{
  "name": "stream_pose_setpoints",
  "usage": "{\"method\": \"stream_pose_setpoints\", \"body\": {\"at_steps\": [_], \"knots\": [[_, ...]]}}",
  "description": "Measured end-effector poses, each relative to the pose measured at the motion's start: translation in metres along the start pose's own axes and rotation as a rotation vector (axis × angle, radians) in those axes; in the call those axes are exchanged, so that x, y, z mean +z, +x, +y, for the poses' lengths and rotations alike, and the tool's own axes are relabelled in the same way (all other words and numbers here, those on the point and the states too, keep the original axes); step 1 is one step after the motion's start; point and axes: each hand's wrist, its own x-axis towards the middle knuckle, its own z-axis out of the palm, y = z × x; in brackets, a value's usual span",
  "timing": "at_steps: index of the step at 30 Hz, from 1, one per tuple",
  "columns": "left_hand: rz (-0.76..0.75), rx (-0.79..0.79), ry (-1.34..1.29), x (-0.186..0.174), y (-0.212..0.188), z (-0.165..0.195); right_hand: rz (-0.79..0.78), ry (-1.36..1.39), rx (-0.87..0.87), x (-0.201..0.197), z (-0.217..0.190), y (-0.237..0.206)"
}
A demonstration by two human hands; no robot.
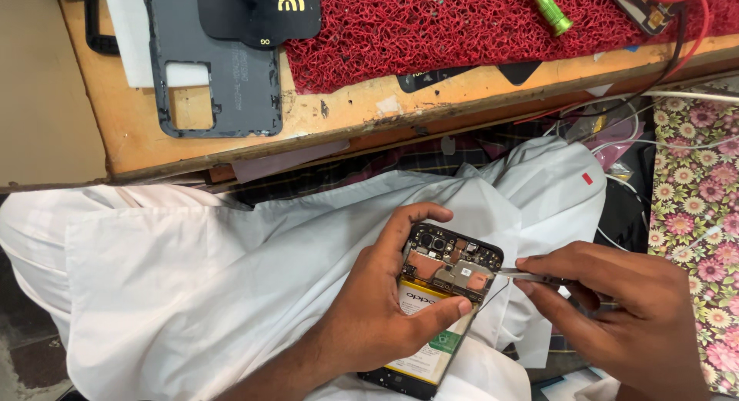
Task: The person disassembles a smartphone by using a green screwdriver and tweezers to remove screws and lift internal components. They detach the motherboard and other parts, placing them on the workbench, and continue to separate the battery and frame.
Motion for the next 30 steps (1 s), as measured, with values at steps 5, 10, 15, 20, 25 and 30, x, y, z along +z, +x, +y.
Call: {"method": "stream_pose_setpoints", "body": {"at_steps": [5, 10, 15, 20, 25, 30], "knots": [[-0.021, 0.005, 0.016, -0.001, 0.002, -0.001, -0.016, 0.015, -0.027, -0.002, 0.008, -0.003], [-0.033, -0.008, 0.029, -0.001, 0.001, 0.0, -0.016, 0.071, -0.092, -0.004, 0.012, -0.004], [-0.009, 0.046, 0.021, 0.001, 0.002, -0.002, -0.002, 0.06, -0.01, -0.002, 0.007, -0.003], [0.026, 0.07, 0.039, 0.002, 0.001, -0.003, -0.021, 0.059, -0.015, -0.001, 0.011, -0.002], [0.036, 0.045, 0.048, 0.002, 0.002, -0.004, 0.034, 0.091, 0.029, -0.011, 0.019, -0.008], [0.049, 0.051, 0.073, 0.004, 0.003, -0.004, 0.05, 0.01, 0.056, -0.004, 0.002, -0.019]]}}
